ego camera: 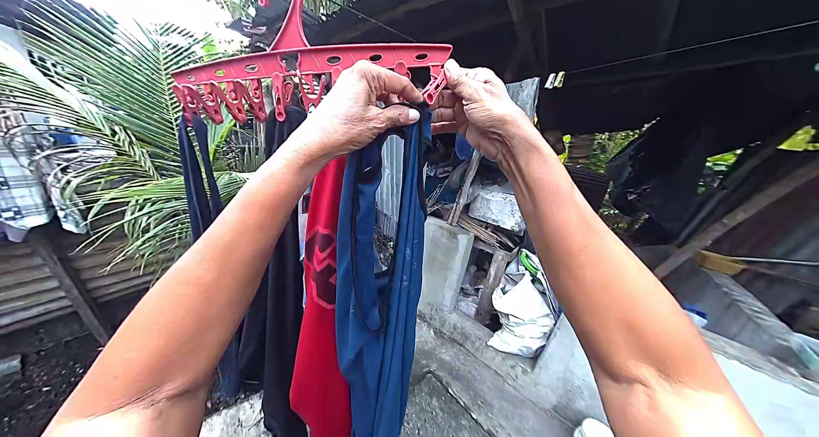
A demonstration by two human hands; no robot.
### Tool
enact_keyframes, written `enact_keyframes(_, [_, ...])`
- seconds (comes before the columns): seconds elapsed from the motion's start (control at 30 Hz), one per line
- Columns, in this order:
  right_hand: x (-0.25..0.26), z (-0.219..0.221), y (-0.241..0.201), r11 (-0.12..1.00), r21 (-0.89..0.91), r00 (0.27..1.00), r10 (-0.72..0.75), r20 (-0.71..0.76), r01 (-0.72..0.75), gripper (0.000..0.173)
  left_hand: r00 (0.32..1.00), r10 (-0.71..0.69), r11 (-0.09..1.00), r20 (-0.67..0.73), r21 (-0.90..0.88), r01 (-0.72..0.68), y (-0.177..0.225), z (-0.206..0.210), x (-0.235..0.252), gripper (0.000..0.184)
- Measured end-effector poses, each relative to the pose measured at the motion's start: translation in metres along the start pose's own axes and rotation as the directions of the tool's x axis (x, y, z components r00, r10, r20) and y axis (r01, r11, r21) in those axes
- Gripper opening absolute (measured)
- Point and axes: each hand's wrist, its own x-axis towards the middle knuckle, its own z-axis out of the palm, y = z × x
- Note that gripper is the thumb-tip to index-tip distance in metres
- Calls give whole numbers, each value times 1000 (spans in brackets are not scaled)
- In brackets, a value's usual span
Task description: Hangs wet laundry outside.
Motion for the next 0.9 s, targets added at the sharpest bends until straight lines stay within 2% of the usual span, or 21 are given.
enact_keyframes(0.07, [-1,-1,3,1000,14,1000,-1,11,1,41,1000,-18,999,3,27,18,2,-1,4,15])
enact_keyframes(0.2, [-4,6,5,998,63,1000,-21,1,21,43,988,-145,973,-45,-190,134,7,4,6,9])
enact_keyframes(0.3, [-5,7,8,997,60,999,-38,14,37,44,984,-172,957,-54,-248,154,6,6,5,8])
enact_keyframes(0.37, [-3,6,12,996,71,998,-61,33,59,45,987,-158,963,-41,-228,145,4,7,4,8])
enact_keyframes(0.5, [-2,7,16,994,59,995,-92,27,91,42,990,-128,992,-57,-25,126,4,9,4,8])
enact_keyframes(0.57, [0,8,20,989,73,991,-129,19,127,40,989,-133,991,-65,3,133,5,9,3,8])
enact_keyframes(0.63, [2,11,23,985,85,989,-147,2,147,39,986,-160,985,-53,-77,156,4,8,2,4])
enact_keyframes(0.73, [3,10,28,982,98,987,-163,7,161,38,971,-237,947,-33,-232,224,5,4,-1,14])
enact_keyframes(0.8, [5,11,32,983,98,988,-153,8,152,38,968,-234,960,-93,-177,215,2,4,-2,9])
enact_keyframes(0.83, [6,12,33,984,100,988,-152,4,150,38,968,-210,976,-135,-87,200,-1,3,-2,4])
enact_keyframes(0.9, [7,15,35,983,108,988,-152,0,151,39,961,-165,979,-221,79,187,-3,4,-2,9])
